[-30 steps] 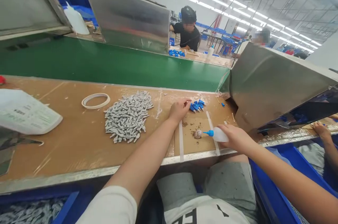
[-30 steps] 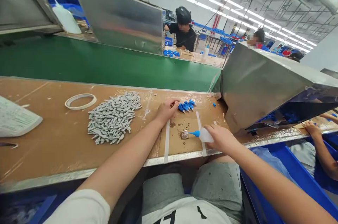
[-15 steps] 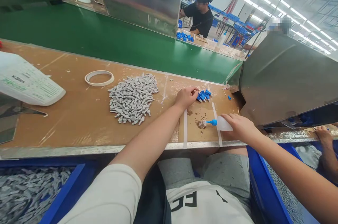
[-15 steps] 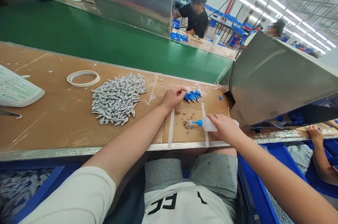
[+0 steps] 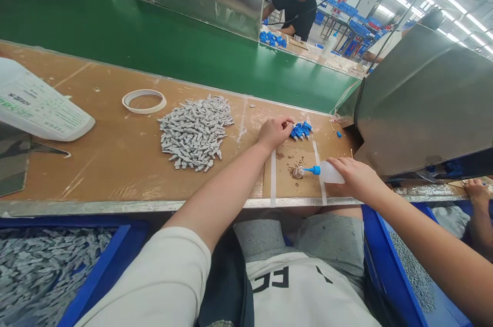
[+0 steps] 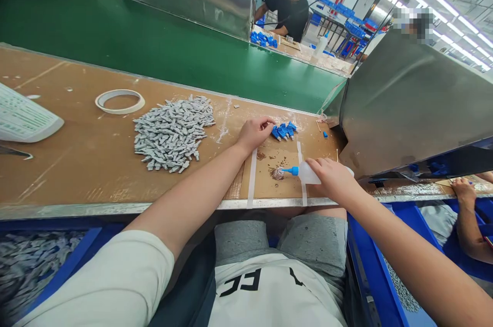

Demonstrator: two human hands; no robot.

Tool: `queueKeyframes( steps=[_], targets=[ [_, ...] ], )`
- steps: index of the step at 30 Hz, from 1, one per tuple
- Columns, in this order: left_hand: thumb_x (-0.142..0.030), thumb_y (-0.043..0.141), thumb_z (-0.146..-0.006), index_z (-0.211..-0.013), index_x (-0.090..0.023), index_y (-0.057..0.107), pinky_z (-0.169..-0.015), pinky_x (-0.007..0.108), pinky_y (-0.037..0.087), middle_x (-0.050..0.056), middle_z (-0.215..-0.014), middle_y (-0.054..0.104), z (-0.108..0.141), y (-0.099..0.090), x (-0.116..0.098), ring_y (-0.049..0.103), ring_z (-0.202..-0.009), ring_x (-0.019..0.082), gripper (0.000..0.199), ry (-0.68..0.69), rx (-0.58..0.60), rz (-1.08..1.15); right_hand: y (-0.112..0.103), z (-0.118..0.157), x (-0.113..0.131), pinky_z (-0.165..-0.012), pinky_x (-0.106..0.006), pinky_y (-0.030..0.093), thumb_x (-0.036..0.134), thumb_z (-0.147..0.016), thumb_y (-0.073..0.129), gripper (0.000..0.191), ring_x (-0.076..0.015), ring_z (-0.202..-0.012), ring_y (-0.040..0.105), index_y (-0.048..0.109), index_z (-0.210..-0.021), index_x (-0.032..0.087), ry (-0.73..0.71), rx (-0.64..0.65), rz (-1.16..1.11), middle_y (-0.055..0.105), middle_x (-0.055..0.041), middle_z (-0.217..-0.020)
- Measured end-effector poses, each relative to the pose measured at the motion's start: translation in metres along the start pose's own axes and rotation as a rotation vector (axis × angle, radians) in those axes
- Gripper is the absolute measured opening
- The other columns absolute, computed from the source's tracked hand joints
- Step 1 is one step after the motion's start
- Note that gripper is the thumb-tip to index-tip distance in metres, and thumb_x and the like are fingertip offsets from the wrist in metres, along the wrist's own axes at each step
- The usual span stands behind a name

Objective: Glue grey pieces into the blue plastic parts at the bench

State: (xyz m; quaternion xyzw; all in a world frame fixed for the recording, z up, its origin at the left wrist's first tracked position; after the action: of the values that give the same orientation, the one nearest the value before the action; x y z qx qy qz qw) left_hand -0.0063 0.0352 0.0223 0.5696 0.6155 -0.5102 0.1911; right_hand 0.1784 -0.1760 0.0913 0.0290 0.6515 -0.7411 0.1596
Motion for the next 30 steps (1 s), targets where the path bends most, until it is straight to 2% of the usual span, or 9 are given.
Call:
queueKeyframes(
  steps=[6, 13, 16, 18, 22, 26, 30],
  targets=[
    [-0.026, 0.056, -0.09, -0.101, -0.02, 0.079, -0.063, 0.029, 0.039, 0.002, -0.076, 0.073, 0.0, 0.0, -0.001, 0.061, -0.067, 0.017, 0.027, 0.01, 0.03, -0.011, 0.003, 0.0, -0.002, -0.088, -0.038, 0.053, 0.023, -0.086, 0.074, 0.06, -0.0308, -0.11, 0.068, 0.055, -0.143, 0.019, 0.003, -0.009, -0.016, 0.07, -0.0136, -0.126],
    [-0.023, 0.057, -0.09, -0.1, -0.02, 0.079, -0.067, 0.029, 0.041, 0.003, -0.081, 0.074, 0.0, 0.001, -0.001, 0.063, -0.074, 0.018, 0.025, 0.005, 0.03, -0.03, 0.014, 0.004, -0.004, -0.091, -0.037, 0.054, 0.024, -0.087, 0.071, 0.055, -0.0297, -0.113, 0.068, 0.057, -0.14, 0.021, 0.055, -0.052, -0.097, 0.07, -0.0128, -0.13],
    [-0.023, 0.058, -0.09, -0.099, -0.02, 0.078, -0.074, 0.03, 0.045, 0.003, -0.085, 0.072, -0.001, 0.0, 0.0, 0.063, -0.079, 0.019, 0.022, 0.032, -0.002, -0.024, 0.019, 0.007, -0.005, -0.091, -0.038, 0.055, 0.028, -0.086, 0.072, 0.054, -0.0303, -0.114, 0.069, 0.058, -0.138, 0.022, 0.106, -0.08, -0.203, 0.07, -0.0123, -0.132],
    [-0.024, 0.059, -0.091, -0.1, -0.02, 0.078, -0.084, 0.032, 0.049, 0.005, -0.094, 0.07, -0.002, -0.001, 0.001, 0.064, -0.089, 0.021, 0.021, 0.068, -0.03, -0.029, 0.02, 0.011, -0.006, -0.094, -0.04, 0.055, 0.029, -0.085, 0.073, 0.055, -0.0307, -0.115, 0.069, 0.057, -0.137, 0.022, 0.126, -0.118, -0.313, 0.069, -0.0117, -0.133],
    [-0.028, 0.064, -0.09, -0.116, -0.021, 0.074, -0.11, 0.04, 0.045, 0.01, -0.119, 0.062, -0.001, 0.001, 0.0, 0.059, -0.119, 0.026, 0.029, 0.165, 0.006, -0.132, 0.022, 0.017, -0.019, -0.095, -0.039, 0.055, 0.037, -0.084, 0.073, 0.056, -0.029, -0.113, 0.07, 0.057, -0.136, 0.025, 0.219, -0.31, -0.605, 0.071, -0.0095, -0.13],
    [-0.038, 0.069, -0.09, -0.139, -0.025, 0.064, -0.122, 0.051, 0.034, 0.014, -0.151, 0.046, -0.003, 0.02, -0.006, 0.043, -0.143, 0.035, 0.051, 0.234, 0.221, -0.33, 0.036, 0.002, -0.048, -0.093, -0.041, 0.056, 0.053, -0.078, 0.078, 0.068, -0.0294, -0.107, 0.07, 0.057, -0.136, 0.023, 0.484, -0.655, -0.856, 0.071, -0.0115, -0.124],
    [-0.055, 0.066, -0.092, -0.154, -0.038, 0.05, -0.121, 0.066, 0.026, 0.01, -0.168, 0.03, -0.011, 0.054, -0.012, 0.024, -0.154, 0.045, 0.065, 0.244, 0.462, -0.572, 0.061, -0.038, -0.076, -0.1, -0.047, 0.053, 0.061, -0.068, 0.08, 0.082, -0.0316, -0.112, 0.067, 0.056, -0.133, 0.017, 0.641, -0.953, -1.138, 0.069, -0.0162, -0.126]
  ],
)
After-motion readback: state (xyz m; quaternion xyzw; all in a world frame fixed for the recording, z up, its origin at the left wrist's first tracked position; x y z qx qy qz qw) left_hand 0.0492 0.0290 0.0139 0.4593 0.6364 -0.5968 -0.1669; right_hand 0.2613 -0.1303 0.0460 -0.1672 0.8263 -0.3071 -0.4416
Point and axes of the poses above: each hand's wrist, its own z-axis away from the middle knuckle, its own y-axis out of the palm, x = y × z, the point moved 4 cm from there along -z, towards the middle knuckle
